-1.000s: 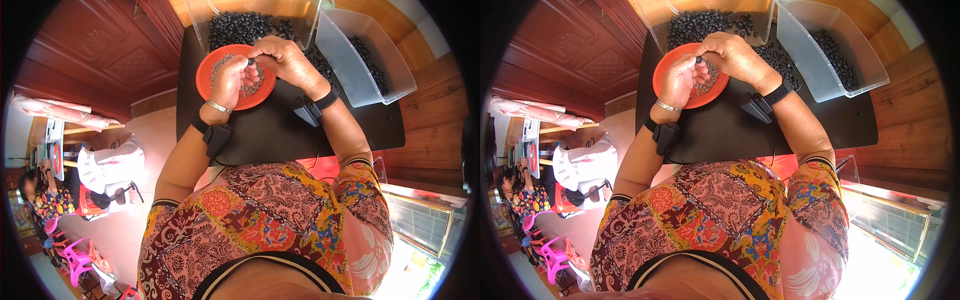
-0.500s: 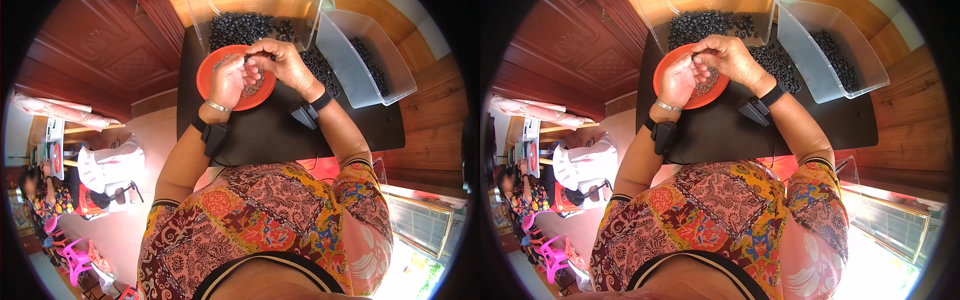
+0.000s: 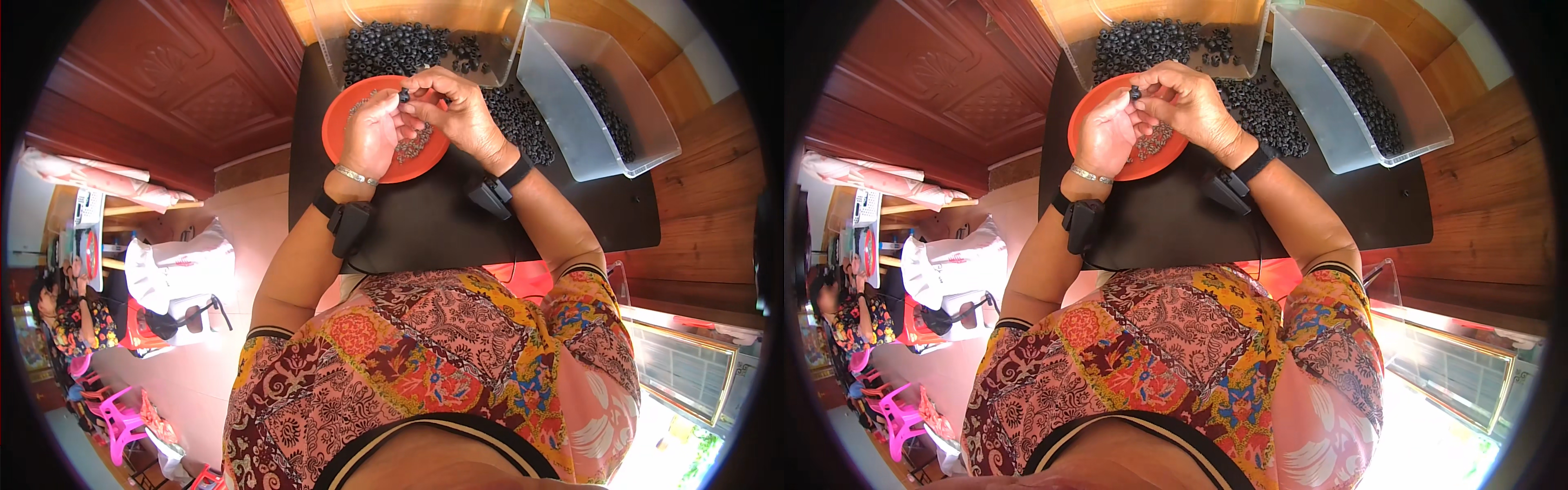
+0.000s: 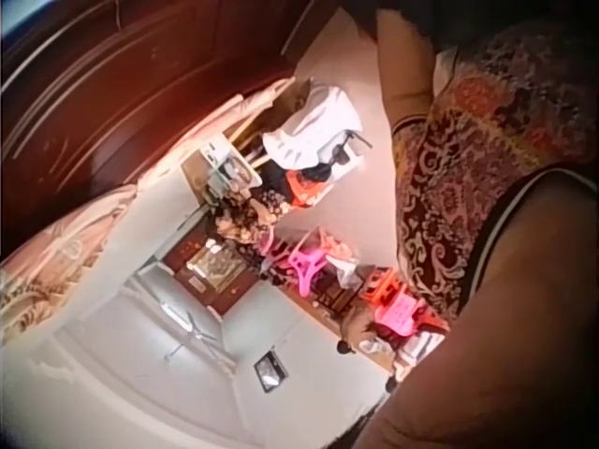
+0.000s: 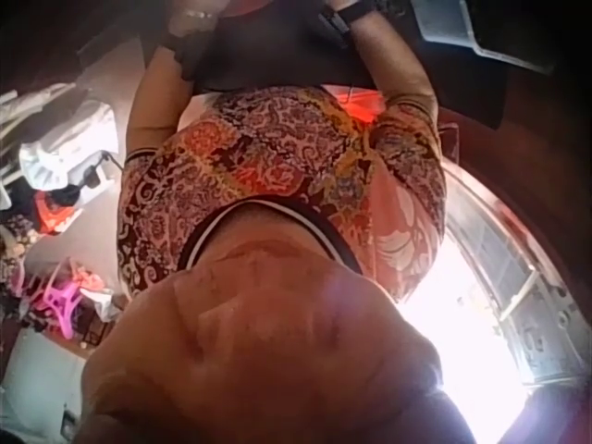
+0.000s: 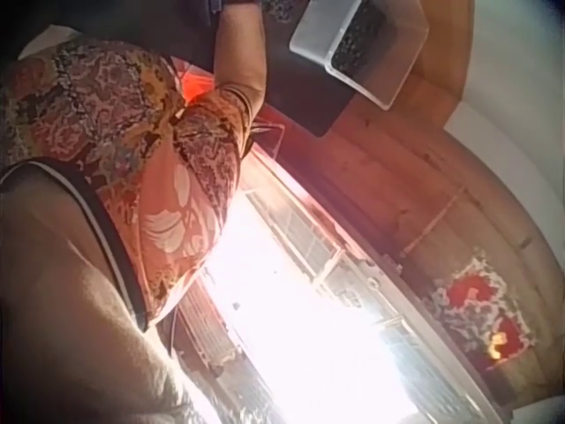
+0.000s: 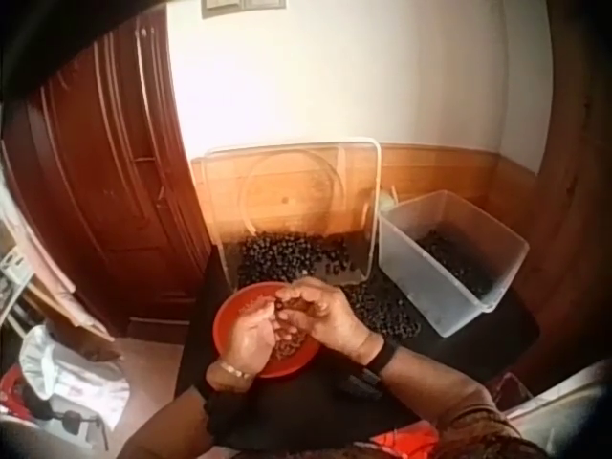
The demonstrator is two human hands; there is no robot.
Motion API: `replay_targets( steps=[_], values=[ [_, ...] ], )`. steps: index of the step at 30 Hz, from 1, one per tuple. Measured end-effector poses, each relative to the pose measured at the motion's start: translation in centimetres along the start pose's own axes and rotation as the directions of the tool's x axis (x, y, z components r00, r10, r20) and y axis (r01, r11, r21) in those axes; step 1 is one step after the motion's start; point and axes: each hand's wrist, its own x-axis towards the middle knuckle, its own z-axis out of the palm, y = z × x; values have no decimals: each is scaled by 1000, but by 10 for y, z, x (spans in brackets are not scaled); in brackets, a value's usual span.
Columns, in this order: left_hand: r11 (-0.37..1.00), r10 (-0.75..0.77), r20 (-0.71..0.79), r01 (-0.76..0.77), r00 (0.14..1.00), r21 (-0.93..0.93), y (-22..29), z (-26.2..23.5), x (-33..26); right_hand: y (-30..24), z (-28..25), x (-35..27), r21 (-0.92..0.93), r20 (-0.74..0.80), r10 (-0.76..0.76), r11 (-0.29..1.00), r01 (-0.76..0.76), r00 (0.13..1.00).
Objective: Assembling small silver metal rings into larger black beads.
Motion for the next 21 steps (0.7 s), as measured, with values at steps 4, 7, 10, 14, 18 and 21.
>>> replay_targets(
  steps=[4, 7, 10, 14, 18, 21],
  values=[
    [1000, 22, 28, -22, 999, -14, -4, 0, 0, -2, 0, 1, -306, -52, -242, 928, 215, 969],
    [999, 24, 9, -23, 1000, -29, -6, 1, 0, -4, 0, 2, -397, -46, -314, 877, 271, 948],
    [999, 29, -6, -29, 1000, -36, -7, 4, -2, -5, 1, 0, -393, -42, -290, 885, 251, 956],
    [999, 27, -6, -28, 1000, -38, -10, 3, -1, -2, 4, 0, -470, -43, -365, 829, 303, 930],
    [998, 29, -38, -31, 999, -59, -11, 4, -1, -5, 6, -1, -588, -33, -389, 752, 297, 921],
    [997, 27, -58, -31, 998, -71, -12, 3, -1, -7, 7, -2, -599, -42, -385, 748, 285, 922]
  ],
)
